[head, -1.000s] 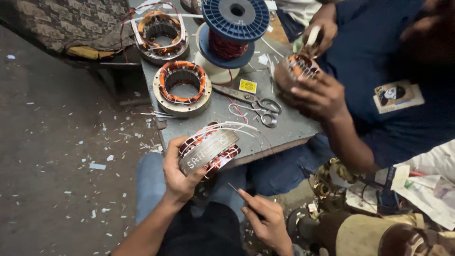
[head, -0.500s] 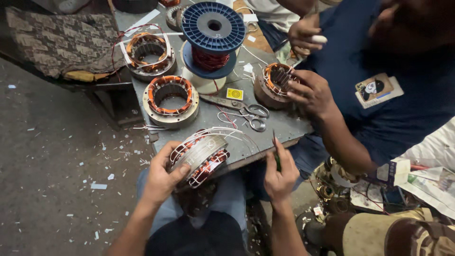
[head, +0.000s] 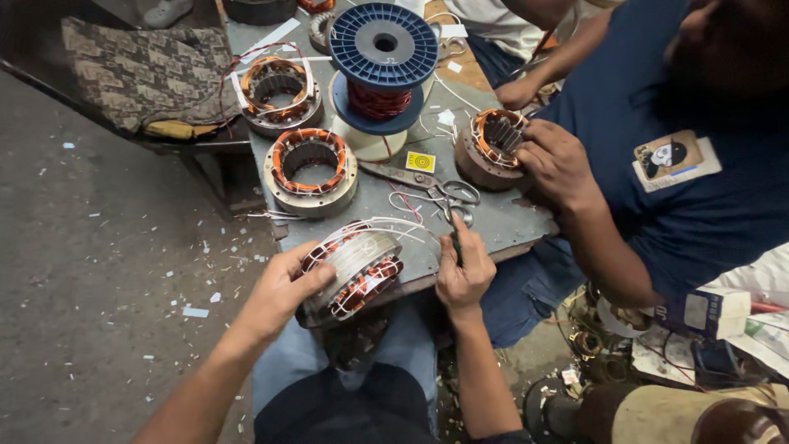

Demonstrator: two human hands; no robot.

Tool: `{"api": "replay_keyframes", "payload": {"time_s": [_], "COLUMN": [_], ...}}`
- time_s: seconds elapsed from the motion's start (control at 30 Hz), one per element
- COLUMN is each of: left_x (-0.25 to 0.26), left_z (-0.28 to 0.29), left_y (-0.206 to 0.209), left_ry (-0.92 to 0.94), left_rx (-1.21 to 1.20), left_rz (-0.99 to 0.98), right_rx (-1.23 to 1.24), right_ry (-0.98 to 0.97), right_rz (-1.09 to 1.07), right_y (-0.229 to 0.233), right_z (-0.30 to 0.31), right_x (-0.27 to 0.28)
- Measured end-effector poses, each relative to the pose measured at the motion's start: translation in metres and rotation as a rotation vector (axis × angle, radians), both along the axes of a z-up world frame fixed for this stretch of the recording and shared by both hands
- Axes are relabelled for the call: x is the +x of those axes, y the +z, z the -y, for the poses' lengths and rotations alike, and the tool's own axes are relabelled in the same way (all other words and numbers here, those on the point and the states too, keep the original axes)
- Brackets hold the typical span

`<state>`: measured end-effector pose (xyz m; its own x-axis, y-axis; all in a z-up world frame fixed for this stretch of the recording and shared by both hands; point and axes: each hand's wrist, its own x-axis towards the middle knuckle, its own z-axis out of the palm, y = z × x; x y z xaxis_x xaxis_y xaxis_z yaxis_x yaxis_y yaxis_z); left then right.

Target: The person winds copper wire around a motor stator using a green-handled tool to press the wire into slots. They rotate the stator to access different slots and continue winding until the stator is fully wound, then place it on the table and pick up another stator to repeat the process.

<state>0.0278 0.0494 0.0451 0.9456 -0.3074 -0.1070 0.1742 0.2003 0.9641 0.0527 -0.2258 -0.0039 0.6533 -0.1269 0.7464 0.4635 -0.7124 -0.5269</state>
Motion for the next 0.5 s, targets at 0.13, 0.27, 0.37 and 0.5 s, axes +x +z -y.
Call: {"api": "replay_keyframes", "payload": {"time_s": [0.13,0.27,0.37,0.5], "left_x": [-0.012,-0.017,-0.019,-0.027], "left_z": [0.029,0.037,0.028,0.005], "left_y": [-0.009,-0.008,0.007,0.052], "left_ry": [0.291,0.421,0.447,0.45], "left_rx": [-0.197,-0.287,-0.175,0.032], "left_rz": [-0.034,-0.107,0.092,0.648], "right_rx": [-0.022,-0.018,-0.033,-0.051], "right_ry": [-0.021,0.003,0.006,-0.011], "right_rz": [0.031,0.049,0.046,0.041], "right_y": [-0.001,0.001,0.004,0.003], "right_z": [-0.002,-0.003,-0.001,-0.002], "right_x": [0.0,-0.001,0.001,-0.001]}}
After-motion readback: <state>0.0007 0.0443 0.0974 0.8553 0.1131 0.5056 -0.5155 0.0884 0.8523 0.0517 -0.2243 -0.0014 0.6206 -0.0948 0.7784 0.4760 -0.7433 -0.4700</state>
